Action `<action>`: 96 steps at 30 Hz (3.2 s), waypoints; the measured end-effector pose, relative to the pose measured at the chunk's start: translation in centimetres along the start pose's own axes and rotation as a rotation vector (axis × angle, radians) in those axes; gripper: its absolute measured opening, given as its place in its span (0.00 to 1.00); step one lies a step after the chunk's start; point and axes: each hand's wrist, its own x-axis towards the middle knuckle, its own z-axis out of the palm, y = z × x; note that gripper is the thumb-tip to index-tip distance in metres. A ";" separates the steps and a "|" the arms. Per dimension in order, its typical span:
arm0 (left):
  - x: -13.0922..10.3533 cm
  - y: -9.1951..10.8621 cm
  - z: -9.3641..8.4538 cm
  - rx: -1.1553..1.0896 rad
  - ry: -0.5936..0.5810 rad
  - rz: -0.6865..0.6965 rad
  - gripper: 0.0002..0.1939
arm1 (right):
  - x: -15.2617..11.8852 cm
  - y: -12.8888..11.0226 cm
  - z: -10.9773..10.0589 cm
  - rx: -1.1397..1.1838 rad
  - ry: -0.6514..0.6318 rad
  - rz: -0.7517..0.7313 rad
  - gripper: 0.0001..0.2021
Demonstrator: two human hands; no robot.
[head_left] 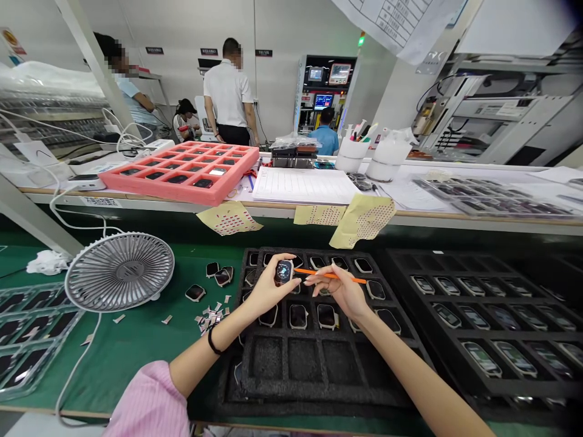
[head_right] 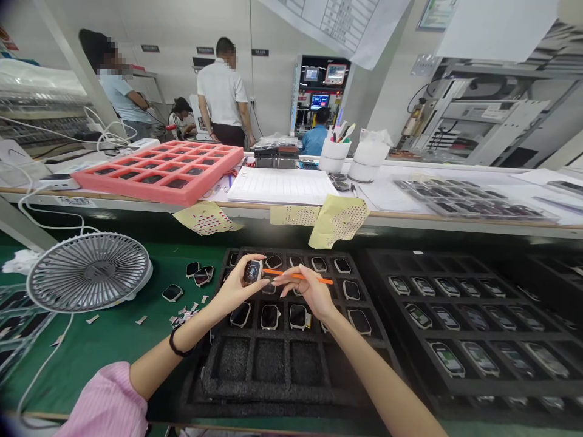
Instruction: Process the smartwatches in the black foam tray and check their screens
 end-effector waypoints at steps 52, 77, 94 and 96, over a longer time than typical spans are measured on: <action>-12.3 -2.1 -2.5 0.693 -0.396 0.166 0.22 | 0.7 2.7 -1.0 -0.259 0.186 -0.037 0.20; -15.2 -2.6 -10.7 1.530 0.341 -0.270 0.21 | -3.1 0.2 1.9 -0.960 -0.417 -0.111 0.19; -5.7 -1.9 -6.3 1.180 0.015 0.108 0.14 | -2.8 4.0 1.4 -1.236 -0.702 -0.253 0.24; -1.6 -2.4 -4.8 1.112 -0.154 0.130 0.16 | -2.8 3.8 1.6 -1.255 -0.698 -0.254 0.24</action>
